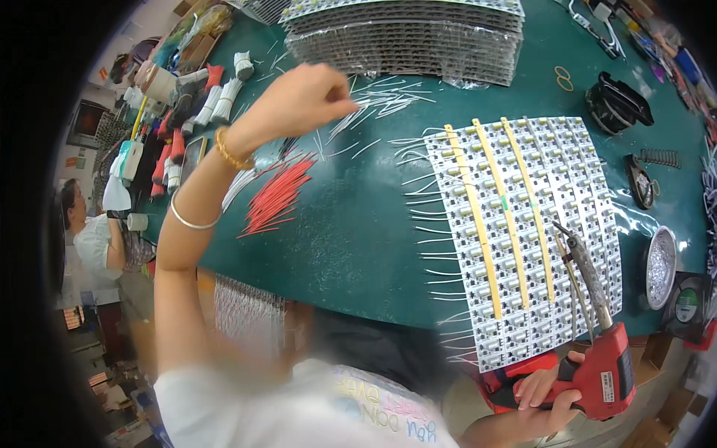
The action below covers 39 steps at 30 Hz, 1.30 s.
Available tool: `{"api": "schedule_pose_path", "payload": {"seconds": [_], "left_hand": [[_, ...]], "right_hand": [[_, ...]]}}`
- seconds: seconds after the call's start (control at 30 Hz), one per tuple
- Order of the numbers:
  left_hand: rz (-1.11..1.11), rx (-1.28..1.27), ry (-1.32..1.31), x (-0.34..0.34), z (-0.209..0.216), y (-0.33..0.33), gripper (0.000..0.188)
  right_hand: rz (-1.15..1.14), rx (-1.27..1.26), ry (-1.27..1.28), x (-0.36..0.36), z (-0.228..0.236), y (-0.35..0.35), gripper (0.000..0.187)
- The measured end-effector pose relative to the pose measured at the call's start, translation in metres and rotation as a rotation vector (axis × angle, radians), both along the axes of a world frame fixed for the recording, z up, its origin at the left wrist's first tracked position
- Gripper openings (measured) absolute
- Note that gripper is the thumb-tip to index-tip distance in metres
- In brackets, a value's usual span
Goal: The person solders components and wires to LED circuit board panels at an assembly station. This is done using a soldering iron and solder wire, with tweezers to position the components.
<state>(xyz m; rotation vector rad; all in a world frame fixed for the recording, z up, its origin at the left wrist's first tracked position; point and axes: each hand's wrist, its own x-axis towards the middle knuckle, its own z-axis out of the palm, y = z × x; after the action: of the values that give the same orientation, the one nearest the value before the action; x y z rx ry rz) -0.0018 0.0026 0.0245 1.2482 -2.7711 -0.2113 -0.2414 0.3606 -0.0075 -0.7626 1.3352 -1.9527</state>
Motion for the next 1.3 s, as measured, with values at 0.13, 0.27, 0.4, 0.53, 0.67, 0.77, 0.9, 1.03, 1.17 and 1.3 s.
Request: {"api": "schedule_pose_path", "payload": {"seconds": [0.13, 0.27, 0.4, 0.53, 0.67, 0.77, 0.9, 1.03, 1.17, 1.3], "left_hand": [[0.090, 0.148, 0.053, 0.022, -0.015, 0.004, 0.022], [0.033, 0.013, 0.062, 0.019, -0.031, 0.021, 0.019], [-0.024, -0.240, -0.020, 0.006, -0.039, 0.031, 0.012], [-0.092, -0.352, -0.120, 0.004, -0.042, 0.021, 0.008], [0.024, -0.282, -0.034, 0.009, -0.036, 0.016, 0.004], [0.033, -0.188, 0.053, 0.004, -0.024, 0.021, 0.005], [-0.007, 0.144, 0.286, 0.000, -0.009, 0.028, 0.010], [-0.024, 0.278, 0.301, -0.007, -0.003, 0.038, 0.012], [0.074, 0.440, 0.417, -0.011, -0.008, 0.057, 0.014], [0.120, 0.441, 0.524, -0.016, -0.013, 0.081, 0.015]], "right_hand": [[-0.010, -0.013, -0.058, -0.007, -0.004, 0.004, 0.051], [0.014, -0.007, -0.084, -0.005, -0.003, 0.003, 0.052], [0.034, -0.001, -0.108, -0.005, -0.005, 0.002, 0.052], [0.015, 0.009, -0.153, 0.000, -0.005, 0.000, 0.053], [0.017, 0.012, -0.133, -0.001, -0.009, 0.003, 0.054], [-0.013, 0.012, -0.116, -0.002, -0.007, 0.007, 0.055], [-0.004, 0.003, -0.119, -0.006, -0.008, 0.011, 0.055], [-0.004, 0.008, -0.134, -0.004, -0.007, 0.013, 0.054], [0.009, 0.030, -0.145, -0.002, -0.006, 0.013, 0.054], [0.026, 0.058, -0.127, 0.000, -0.007, 0.011, 0.057]]}}
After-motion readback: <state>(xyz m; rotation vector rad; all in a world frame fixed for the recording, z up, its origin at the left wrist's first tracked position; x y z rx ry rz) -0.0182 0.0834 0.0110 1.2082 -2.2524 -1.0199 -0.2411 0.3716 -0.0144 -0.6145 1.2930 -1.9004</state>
